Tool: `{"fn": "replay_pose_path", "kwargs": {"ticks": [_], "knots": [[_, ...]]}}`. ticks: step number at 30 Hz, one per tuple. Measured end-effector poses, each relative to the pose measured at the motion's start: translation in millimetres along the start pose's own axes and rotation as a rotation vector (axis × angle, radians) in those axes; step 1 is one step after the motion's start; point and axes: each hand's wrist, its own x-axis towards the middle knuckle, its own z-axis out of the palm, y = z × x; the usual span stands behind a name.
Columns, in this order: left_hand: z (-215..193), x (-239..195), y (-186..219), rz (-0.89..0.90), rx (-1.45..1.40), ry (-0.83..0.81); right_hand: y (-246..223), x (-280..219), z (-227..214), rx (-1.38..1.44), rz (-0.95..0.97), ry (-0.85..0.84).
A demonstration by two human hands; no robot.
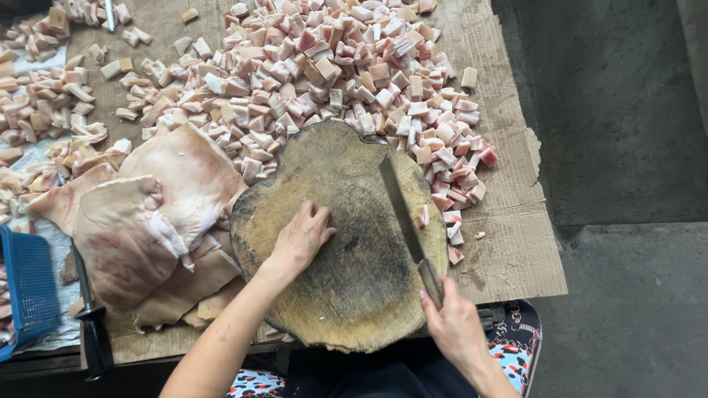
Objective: The person uses a cleaver to cut strips of pork belly into small cubes on a wooden cutting board. The person repeatedly slices the meat and moves the cut pieces aside on the board.
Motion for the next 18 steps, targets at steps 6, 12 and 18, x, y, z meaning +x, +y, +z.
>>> {"fn": "replay_pose_path", "kwargs": {"ticks": [6,12,18], "knots": [[-34,10,9,0.008,-0.096,-0.211,15,-12,27,-0.068,-0.086,0.006],[-128,21,16,0.23,-0.011,0.898,19,-13,35,-0.108,-0.087,0.034],[-118,-86,-77,-0.036,-0.197,0.771,30,-6,34,-0.08,-0.116,0.059]]}}
